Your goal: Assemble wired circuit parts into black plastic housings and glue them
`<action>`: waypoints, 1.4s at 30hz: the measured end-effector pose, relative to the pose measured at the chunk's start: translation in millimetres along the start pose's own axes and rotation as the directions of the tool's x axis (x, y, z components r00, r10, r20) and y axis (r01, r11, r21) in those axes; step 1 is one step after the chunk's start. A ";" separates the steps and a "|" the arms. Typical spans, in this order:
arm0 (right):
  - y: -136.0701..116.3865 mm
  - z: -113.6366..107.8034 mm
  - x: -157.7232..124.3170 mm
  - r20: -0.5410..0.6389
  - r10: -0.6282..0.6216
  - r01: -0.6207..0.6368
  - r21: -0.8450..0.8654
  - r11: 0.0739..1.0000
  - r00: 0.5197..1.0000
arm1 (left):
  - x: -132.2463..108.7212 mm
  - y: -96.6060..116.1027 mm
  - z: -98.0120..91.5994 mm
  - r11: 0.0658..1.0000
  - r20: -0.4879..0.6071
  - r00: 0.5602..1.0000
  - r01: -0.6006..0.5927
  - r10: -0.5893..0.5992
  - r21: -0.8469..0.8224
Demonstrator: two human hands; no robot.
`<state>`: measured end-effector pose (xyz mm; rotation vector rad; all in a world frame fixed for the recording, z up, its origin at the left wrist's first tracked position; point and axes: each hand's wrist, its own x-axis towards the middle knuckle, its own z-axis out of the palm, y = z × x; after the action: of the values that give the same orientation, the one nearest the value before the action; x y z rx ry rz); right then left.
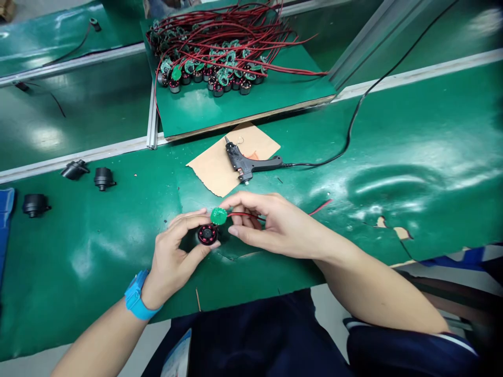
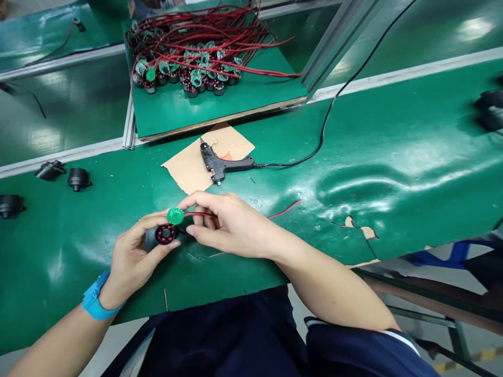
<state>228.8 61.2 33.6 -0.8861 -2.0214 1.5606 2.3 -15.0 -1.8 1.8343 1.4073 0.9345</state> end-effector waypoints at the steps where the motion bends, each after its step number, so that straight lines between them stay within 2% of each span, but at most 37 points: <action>1: 2.5 -0.8 1.3 0.016 0.003 -0.003 -0.004 1.000 1.000 | 1.2 -1.4 1.5 0.998 0.031 0.999 -0.031 0.030 0.045; 4: 9.7 -0.2 6.0 0.081 0.052 -0.055 0.041 0.998 0.995 | 3.2 -3.8 5.4 0.992 0.103 0.993 -0.061 0.050 0.108; 6: 12.2 4.1 8.7 0.097 0.076 -0.091 0.153 0.984 0.992 | 2.1 -4.0 6.4 0.995 0.041 0.998 -0.046 0.043 0.084; 9: 13.4 15.5 11.1 0.055 0.063 -0.077 0.333 0.940 0.997 | -1.3 -4.1 5.8 0.990 -0.045 0.993 -0.108 0.113 0.089; 13: 14.7 29.7 12.4 0.010 0.066 -0.065 0.405 0.912 0.998 | -3.3 -4.7 4.7 0.971 -0.092 0.977 -0.179 0.195 0.158; 17: 14.3 33.9 13.0 0.023 0.073 -0.075 0.466 0.881 0.997 | -3.0 -3.8 5.0 0.957 -0.093 0.967 -0.214 0.236 0.194; 19: 13.2 34.6 12.8 0.026 0.080 -0.083 0.454 0.887 0.996 | -3.7 -2.6 5.1 0.955 -0.079 0.968 -0.221 0.240 0.198; 25: 13.0 42.0 11.2 -0.020 0.111 -0.102 0.253 0.962 0.994 | -9.4 1.7 5.5 0.929 0.011 0.965 -0.257 0.264 0.267; 28: 14.7 39.2 11.6 0.007 0.113 -0.110 0.297 0.949 0.994 | -8.4 4.2 6.2 0.935 0.031 0.972 -0.234 0.234 0.267; 31: 14.9 29.2 11.4 -0.004 0.091 -0.083 0.376 0.923 0.996 | -4.6 6.0 6.2 0.954 -0.007 0.985 -0.167 0.174 0.248; 34: 14.3 21.9 10.5 -0.041 0.073 -0.052 0.384 0.922 0.996 | -2.3 4.5 3.7 0.950 -0.087 0.982 -0.136 0.167 0.283; 37: 13.6 24.2 10.3 -0.039 0.063 -0.043 0.384 0.922 0.997 | -2.5 0.4 -0.7 0.921 -0.131 0.971 -0.141 0.201 0.363; 40: 12.0 29.3 10.8 -0.021 0.072 -0.058 0.395 0.917 0.997 | -3.4 -3.1 -4.6 0.885 -0.125 0.955 -0.194 0.269 0.424; 42: 11.1 25.7 11.0 -0.023 0.045 -0.034 0.335 0.942 0.999 | -3.8 -4.0 -6.1 0.878 -0.124 0.944 -0.229 0.306 0.421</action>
<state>206.2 53.3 15.5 -0.8135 -1.6556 1.8297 -5.5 -17.4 -2.3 2.3495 1.5747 1.0340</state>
